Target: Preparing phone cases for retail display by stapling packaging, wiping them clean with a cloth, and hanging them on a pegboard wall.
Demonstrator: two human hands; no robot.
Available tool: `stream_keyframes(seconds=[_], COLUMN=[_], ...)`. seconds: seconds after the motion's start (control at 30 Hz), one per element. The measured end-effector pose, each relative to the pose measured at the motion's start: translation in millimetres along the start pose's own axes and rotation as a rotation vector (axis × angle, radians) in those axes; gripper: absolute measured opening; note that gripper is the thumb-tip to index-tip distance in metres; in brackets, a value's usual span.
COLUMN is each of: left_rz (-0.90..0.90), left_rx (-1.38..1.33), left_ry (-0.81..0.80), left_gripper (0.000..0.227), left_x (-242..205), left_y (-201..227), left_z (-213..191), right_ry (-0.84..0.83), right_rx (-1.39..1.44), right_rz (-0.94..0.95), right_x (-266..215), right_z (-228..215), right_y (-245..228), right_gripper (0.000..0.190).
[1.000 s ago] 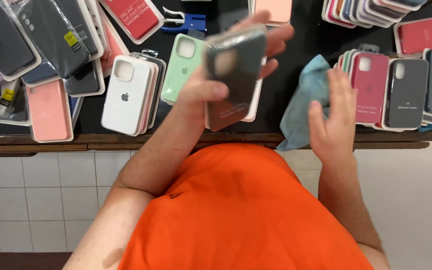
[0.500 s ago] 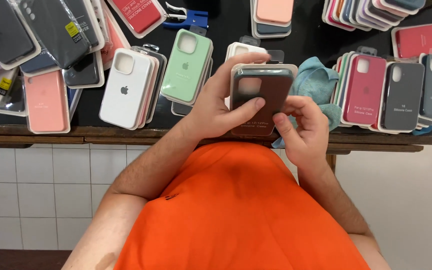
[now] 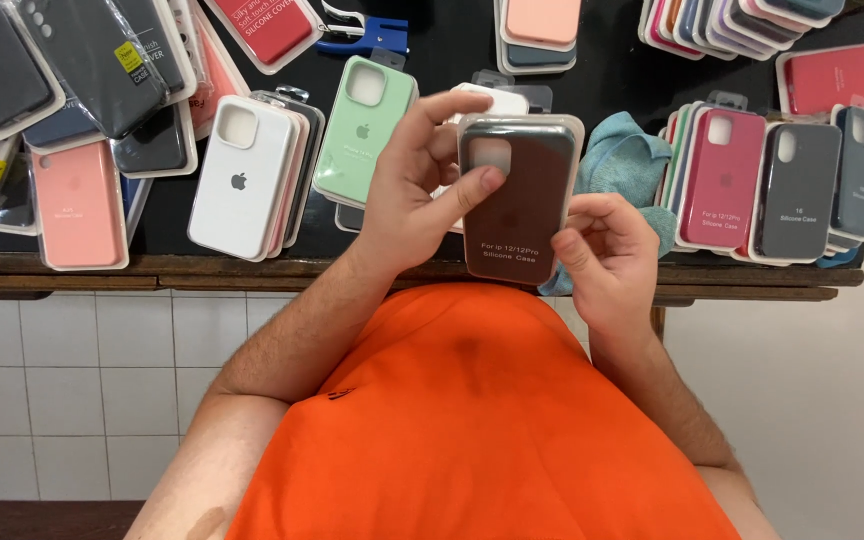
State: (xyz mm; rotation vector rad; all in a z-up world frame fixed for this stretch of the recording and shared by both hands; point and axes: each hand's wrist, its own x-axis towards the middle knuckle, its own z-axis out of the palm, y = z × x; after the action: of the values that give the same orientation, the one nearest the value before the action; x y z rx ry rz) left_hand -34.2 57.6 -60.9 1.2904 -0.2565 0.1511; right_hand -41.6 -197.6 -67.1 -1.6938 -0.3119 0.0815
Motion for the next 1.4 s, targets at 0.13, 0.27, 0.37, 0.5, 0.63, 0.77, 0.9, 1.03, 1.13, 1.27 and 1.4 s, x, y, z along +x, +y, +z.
stream_keyframes(seconds=[0.13, 0.27, 0.37, 0.5, 0.63, 0.77, 0.9, 1.03, 1.13, 1.27, 1.4], left_rz=[-0.115, -0.165, -0.159, -0.084, -0.120, -0.102, -0.119, -0.095, -0.101, -0.123, -0.134], left_rx=[-0.303, -0.397, -0.399, -0.367, -0.376, -0.348, -0.269, -0.262, -0.218, -0.268, -0.291], left_ry=[0.045, 0.062, 0.058, 0.059, 0.070, 0.104, 0.213, 0.337, 0.338, 0.331, 0.304], left_gripper=[0.043, 0.043, 0.044, 0.040, 0.038, 0.035, 0.036, 0.038, 0.035, 0.033, 0.035], left_x=[6.4, 6.9, 7.6, 7.3, 4.8, 4.0, 9.2, 17.8, 22.3, 24.3, 27.6], left_y=[-12.6, -17.9, -18.9, -19.0, -19.6, -19.4, -21.7, -21.2, -19.1, -19.2, -24.8], left_z=[-2.6, -2.4, -2.1, -2.5, -1.7, -1.7, -5.8, -11.3, -14.9, -13.4, -16.1], right_ry=[-0.078, -0.126, -0.181, -0.195, -0.205, -0.121, -0.126, -0.143, -0.151, -0.137, -0.140], right_rx=[0.173, 0.286, 0.368, 0.358, 0.471, 0.417, 0.410, 0.471, 0.426, 0.467, 0.466], right_rz=[0.037, 0.068, 0.058, 0.058, 0.132, 0.207, 0.254, 0.226, 0.200, 0.190, 0.163], right_x=[2.7, 0.1, 3.0, 2.7, 0.8, -1.7, -0.7, -3.3, -1.9, -4.1, -2.6], right_z=[-2.6, -1.4, 0.9, -0.2, 1.8, 3.8, -0.1, -1.6, -3.0, -4.8, -5.8], right_y=[1.0, 2.2, -1.5, 4.9, 0.5, -1.8, 4.8, 12.2, 13.5, 23.3, 27.3], right_gripper=[0.023, 0.026, 0.046, 0.041, 0.038, 0.032, 0.036, 0.042, 0.047, 0.052, 0.050])
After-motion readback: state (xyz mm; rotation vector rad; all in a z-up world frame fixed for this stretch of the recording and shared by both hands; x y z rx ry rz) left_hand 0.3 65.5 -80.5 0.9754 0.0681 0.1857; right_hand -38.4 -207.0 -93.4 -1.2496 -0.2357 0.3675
